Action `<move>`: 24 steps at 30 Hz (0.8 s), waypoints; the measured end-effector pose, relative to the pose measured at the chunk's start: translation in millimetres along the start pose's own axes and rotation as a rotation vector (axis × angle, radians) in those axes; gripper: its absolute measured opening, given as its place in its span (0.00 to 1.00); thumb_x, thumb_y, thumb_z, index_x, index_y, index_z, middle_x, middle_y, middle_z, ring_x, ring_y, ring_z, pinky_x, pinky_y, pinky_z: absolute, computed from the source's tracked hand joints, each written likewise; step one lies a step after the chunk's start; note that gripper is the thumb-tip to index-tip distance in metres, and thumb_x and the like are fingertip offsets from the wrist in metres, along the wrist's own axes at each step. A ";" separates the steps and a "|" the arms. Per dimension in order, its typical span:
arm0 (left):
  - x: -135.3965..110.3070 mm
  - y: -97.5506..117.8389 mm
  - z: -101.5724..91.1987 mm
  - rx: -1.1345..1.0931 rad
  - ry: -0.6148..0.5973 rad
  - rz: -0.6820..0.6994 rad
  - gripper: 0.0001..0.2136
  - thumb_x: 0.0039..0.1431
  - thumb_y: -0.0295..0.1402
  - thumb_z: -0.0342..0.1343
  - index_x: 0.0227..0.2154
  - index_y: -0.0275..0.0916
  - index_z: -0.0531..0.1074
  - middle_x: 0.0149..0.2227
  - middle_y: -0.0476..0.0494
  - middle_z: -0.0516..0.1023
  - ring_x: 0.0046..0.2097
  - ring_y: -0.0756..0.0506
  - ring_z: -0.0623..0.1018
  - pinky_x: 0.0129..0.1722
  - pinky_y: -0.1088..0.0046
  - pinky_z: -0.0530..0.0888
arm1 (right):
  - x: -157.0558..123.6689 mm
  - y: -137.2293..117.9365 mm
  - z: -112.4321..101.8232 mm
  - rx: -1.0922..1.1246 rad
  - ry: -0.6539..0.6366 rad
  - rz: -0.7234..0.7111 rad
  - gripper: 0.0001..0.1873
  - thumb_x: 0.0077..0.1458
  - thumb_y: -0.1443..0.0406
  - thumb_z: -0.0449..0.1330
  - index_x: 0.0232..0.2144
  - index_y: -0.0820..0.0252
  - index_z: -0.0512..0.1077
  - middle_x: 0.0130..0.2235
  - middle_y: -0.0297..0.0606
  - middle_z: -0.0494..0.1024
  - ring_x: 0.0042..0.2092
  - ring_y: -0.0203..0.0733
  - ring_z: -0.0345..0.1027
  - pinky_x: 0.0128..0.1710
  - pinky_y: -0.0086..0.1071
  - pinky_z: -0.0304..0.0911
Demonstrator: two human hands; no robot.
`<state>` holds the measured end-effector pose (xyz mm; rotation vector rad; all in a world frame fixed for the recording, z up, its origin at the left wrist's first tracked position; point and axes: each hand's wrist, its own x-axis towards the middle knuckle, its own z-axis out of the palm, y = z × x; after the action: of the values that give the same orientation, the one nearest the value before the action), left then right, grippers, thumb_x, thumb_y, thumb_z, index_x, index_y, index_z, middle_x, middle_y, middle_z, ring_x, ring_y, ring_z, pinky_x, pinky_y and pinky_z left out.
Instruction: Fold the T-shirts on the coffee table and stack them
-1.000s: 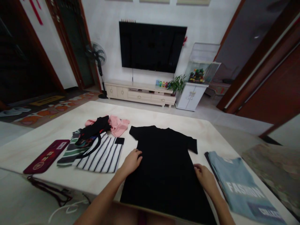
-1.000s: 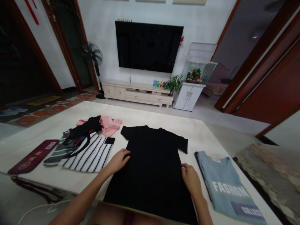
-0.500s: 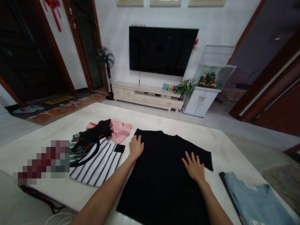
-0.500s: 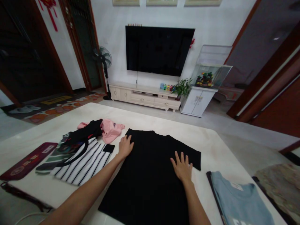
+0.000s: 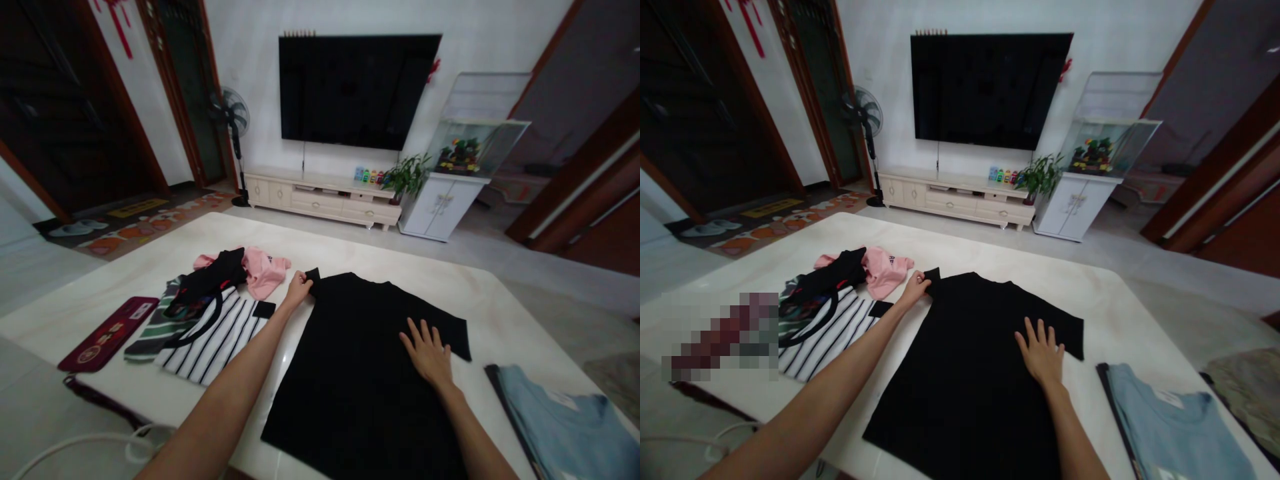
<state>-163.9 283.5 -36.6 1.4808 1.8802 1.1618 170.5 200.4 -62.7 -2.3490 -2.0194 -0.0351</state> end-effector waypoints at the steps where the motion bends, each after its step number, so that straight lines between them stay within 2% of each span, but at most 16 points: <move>1: 1.8 -1.9 -1.7 -0.017 0.013 -0.008 0.06 0.52 0.28 0.51 0.35 0.38 0.63 0.25 0.53 0.70 0.27 0.51 0.72 0.29 0.76 0.69 | -0.2 -0.4 -0.8 -0.001 -0.007 0.001 0.32 0.58 0.49 0.36 0.62 0.49 0.44 0.65 0.41 0.46 0.64 0.56 0.36 0.55 0.56 0.45; 5: 5.2 -14.7 -19.6 0.010 0.078 -0.017 0.10 0.51 0.25 0.51 0.37 0.35 0.63 0.29 0.47 0.71 0.32 0.49 0.74 0.33 0.73 0.71 | 0.3 -0.3 -4.0 -0.001 -0.034 0.004 0.32 0.58 0.49 0.37 0.62 0.50 0.44 0.65 0.42 0.45 0.64 0.57 0.36 0.55 0.56 0.46; 9: -5.9 -16.6 -32.7 0.133 0.083 0.068 0.13 0.51 0.21 0.46 0.41 0.32 0.64 0.41 0.36 0.70 0.46 0.43 0.71 0.47 0.64 0.67 | 4.3 -2.2 -8.4 0.003 -0.053 0.009 0.31 0.58 0.49 0.39 0.62 0.50 0.46 0.64 0.43 0.47 0.63 0.57 0.38 0.54 0.59 0.45; 11: -16.0 -8.5 -26.9 0.184 0.019 0.164 0.14 0.54 0.23 0.44 0.45 0.31 0.64 0.47 0.33 0.68 0.52 0.43 0.67 0.53 0.64 0.62 | 6.2 -8.8 -11.1 -0.009 -0.045 0.024 0.32 0.57 0.49 0.40 0.61 0.52 0.49 0.64 0.45 0.47 0.63 0.58 0.36 0.53 0.62 0.43; 14: -29.2 7.1 -4.4 0.242 -0.176 0.330 0.17 0.57 0.27 0.45 0.49 0.36 0.65 0.56 0.38 0.64 0.58 0.45 0.61 0.58 0.67 0.56 | 6.0 -26.3 -12.8 -0.014 0.006 0.012 0.33 0.58 0.48 0.39 0.60 0.56 0.51 0.64 0.48 0.45 0.64 0.57 0.31 0.54 0.62 0.41; 17: -32.5 14.3 18.7 0.296 -0.374 0.403 0.21 0.54 0.35 0.53 0.52 0.42 0.65 0.60 0.41 0.59 0.62 0.39 0.54 0.60 0.58 0.51 | 3.3 -40.8 -9.3 0.009 0.001 -0.052 0.31 0.58 0.48 0.37 0.61 0.51 0.48 0.65 0.44 0.44 0.64 0.55 0.32 0.54 0.60 0.43; 20: -25.2 10.5 28.9 0.402 -0.477 0.341 0.31 0.50 0.49 0.54 0.56 0.44 0.61 0.63 0.38 0.52 0.63 0.29 0.46 0.57 0.46 0.47 | 5.1 -41.2 -4.3 0.026 -0.036 -0.098 0.31 0.58 0.47 0.37 0.61 0.46 0.45 0.65 0.41 0.45 0.64 0.54 0.34 0.55 0.59 0.44; 22: -17.5 6.3 29.3 0.519 -0.474 0.266 0.36 0.50 0.57 0.47 0.59 0.45 0.56 0.64 0.37 0.46 0.63 0.27 0.41 0.57 0.44 0.44 | 10.3 -36.1 -2.8 0.039 -0.048 -0.129 0.32 0.57 0.46 0.37 0.62 0.45 0.44 0.65 0.40 0.45 0.64 0.53 0.34 0.55 0.59 0.43; 24: -9.7 2.8 26.8 0.611 -0.427 0.197 0.36 0.51 0.60 0.40 0.60 0.47 0.52 0.65 0.38 0.43 0.63 0.27 0.40 0.57 0.45 0.43 | 16.6 -31.1 -2.7 0.046 -0.055 -0.152 0.32 0.57 0.45 0.37 0.61 0.44 0.44 0.65 0.39 0.44 0.64 0.53 0.34 0.55 0.58 0.42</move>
<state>-138.5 283.2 -49.6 2.0721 1.8858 0.2817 142.3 221.3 -58.6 -2.1883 -2.1950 0.0707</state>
